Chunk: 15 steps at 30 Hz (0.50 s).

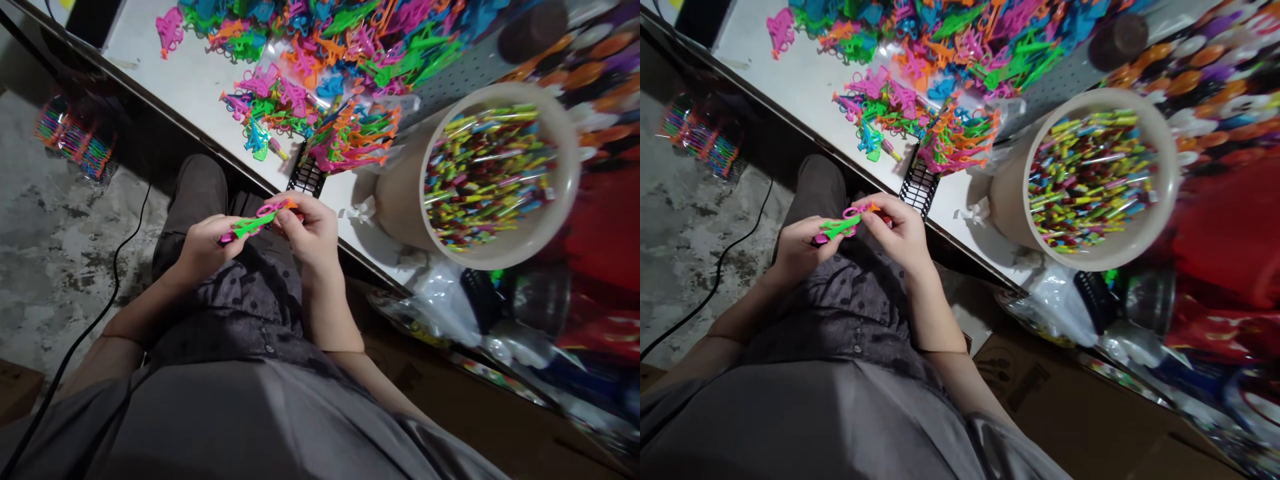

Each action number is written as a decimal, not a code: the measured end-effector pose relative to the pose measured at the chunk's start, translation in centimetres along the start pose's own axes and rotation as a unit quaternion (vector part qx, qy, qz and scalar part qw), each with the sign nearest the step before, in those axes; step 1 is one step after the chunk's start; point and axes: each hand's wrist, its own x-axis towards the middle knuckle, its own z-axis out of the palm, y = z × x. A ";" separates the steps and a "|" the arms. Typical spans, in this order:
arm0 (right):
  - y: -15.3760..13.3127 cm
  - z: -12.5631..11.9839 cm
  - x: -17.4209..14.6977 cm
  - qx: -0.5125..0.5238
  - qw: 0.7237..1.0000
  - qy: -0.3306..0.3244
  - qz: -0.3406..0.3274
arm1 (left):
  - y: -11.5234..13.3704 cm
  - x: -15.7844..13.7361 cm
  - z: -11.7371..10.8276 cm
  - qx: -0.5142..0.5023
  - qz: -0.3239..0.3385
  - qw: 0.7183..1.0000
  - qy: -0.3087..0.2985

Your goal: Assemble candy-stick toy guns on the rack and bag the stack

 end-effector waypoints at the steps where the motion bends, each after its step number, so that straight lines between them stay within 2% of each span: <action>1: 0.1 0.2 0.0 0.010 1.000 -0.004 0.009 | 0.0 0.0 0.1 -0.004 -0.001 1.000 0.000; 7: 0.2 0.9 -0.5 0.024 0.999 0.014 0.038 | -0.4 -0.5 1.3 -0.030 -0.046 0.998 -0.001; 9: 0.4 0.9 -0.6 0.025 0.999 0.025 0.035 | -0.4 -0.1 0.9 -0.053 -0.052 0.997 -0.015; 12: 1.1 0.1 -0.6 0.027 0.997 0.061 0.029 | 0.9 1.4 -1.8 -0.072 -0.038 0.994 -0.073; 15: 2.4 -1.3 -0.7 0.032 0.995 0.097 0.023 | 3.7 2.5 -5.2 -0.046 -0.015 0.994 -0.103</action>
